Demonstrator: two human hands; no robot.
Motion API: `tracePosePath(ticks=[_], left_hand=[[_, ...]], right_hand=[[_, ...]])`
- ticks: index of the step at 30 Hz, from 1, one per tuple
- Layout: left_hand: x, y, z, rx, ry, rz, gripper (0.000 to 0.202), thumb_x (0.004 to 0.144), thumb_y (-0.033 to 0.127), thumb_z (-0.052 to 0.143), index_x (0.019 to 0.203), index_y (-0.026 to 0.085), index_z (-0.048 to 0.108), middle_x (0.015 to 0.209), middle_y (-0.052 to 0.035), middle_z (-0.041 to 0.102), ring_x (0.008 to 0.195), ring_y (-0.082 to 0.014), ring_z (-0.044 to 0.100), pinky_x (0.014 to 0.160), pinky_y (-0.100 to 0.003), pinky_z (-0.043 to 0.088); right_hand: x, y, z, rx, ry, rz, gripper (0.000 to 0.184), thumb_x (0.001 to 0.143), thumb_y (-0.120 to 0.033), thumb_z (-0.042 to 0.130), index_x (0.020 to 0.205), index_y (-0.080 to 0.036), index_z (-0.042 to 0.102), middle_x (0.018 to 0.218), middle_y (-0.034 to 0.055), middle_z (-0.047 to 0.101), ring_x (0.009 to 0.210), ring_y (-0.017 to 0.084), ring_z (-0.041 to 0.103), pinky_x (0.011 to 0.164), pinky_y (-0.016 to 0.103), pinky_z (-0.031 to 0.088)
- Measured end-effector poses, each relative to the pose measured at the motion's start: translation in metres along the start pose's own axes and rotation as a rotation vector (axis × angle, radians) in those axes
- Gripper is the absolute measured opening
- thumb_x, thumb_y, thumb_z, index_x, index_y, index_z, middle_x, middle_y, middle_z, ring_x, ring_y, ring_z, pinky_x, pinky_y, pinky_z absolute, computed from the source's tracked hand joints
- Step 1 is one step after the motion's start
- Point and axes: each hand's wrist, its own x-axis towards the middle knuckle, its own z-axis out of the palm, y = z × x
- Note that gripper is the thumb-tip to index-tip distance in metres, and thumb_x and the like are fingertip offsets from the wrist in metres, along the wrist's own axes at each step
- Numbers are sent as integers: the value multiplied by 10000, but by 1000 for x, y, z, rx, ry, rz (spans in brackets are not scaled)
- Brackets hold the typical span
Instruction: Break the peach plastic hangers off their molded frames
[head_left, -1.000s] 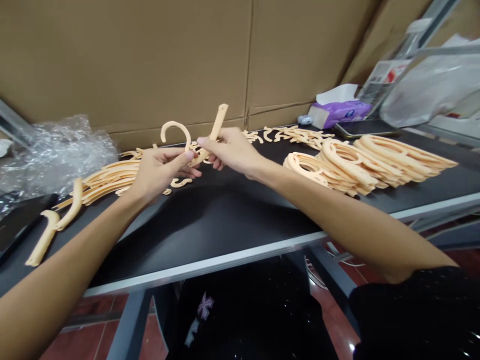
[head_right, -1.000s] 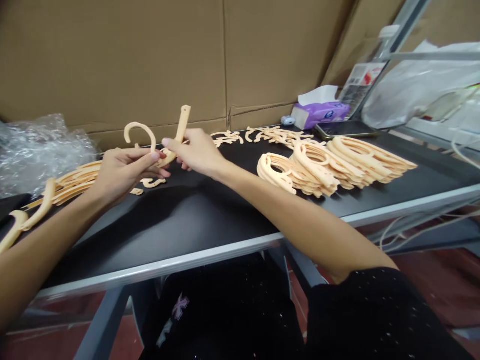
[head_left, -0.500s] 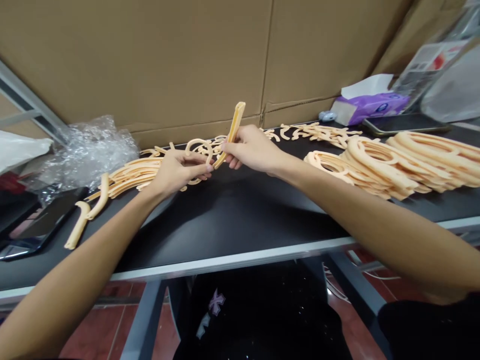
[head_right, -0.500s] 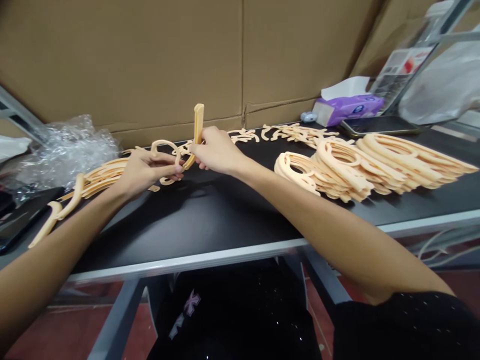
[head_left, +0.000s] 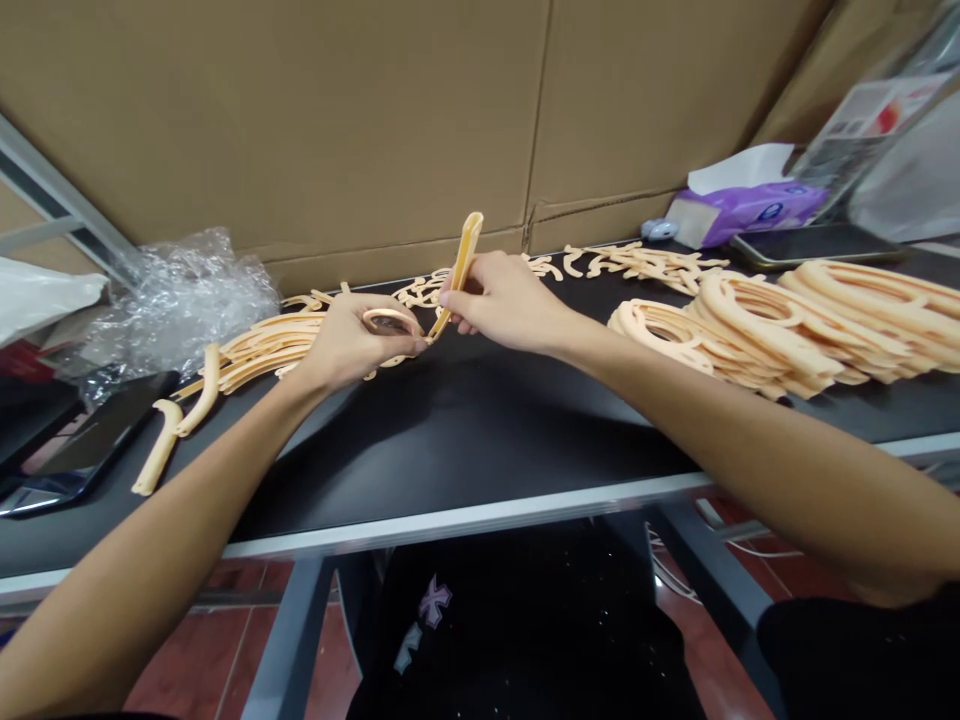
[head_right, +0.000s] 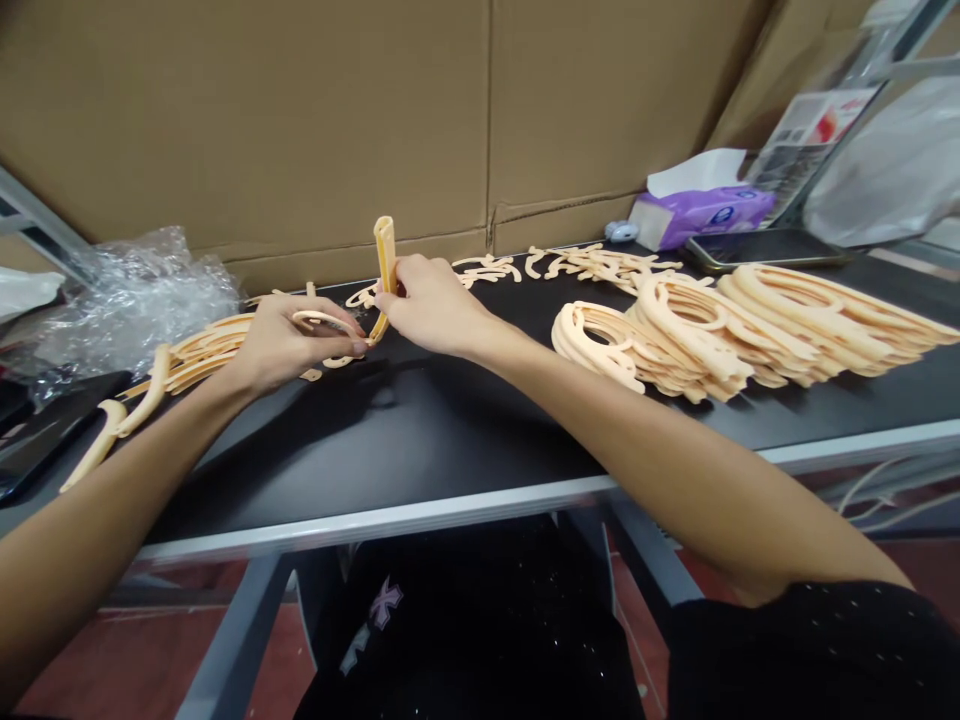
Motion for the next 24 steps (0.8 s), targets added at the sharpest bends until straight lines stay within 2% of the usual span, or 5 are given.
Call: tracePosePath(ticks=[4,14,18,24], left_hand=[[-1,3,-1,-2,-4,-22,221,613,362,874,724,193,786,729,-47,779,702,-224,732,682,-324,615],[-3,-2,4,28,6,9,191,634,368,827,730,209,783,765,-32,799,716,-214,749,715,-301,620],[-5,-2,6,25,53,16,200,639,375,831,743,209,788,815,-43,820,742,-226,769,736,-318,631],[-5,-1,6,40,92,25,205,658,388,850,756,216,798,791,-40,819,727,-231,768,675,-313,622]], right_hand=[[-1,1,2,-20,0,-48,158,987,-185,584,927,-165,729,907,78,768,922,221,706,852,338,518],[-3,1,2,-91,-18,-171,180,1004,-158,571,962,-139,746,872,48,753,783,162,635,811,301,467],[-4,2,-1,-100,-12,-187,187,1000,-161,580,984,-139,765,874,45,752,777,158,626,804,299,454],[-4,0,-7,-113,-25,-206,208,988,-184,585,1047,-163,783,899,46,759,838,177,646,859,319,467]])
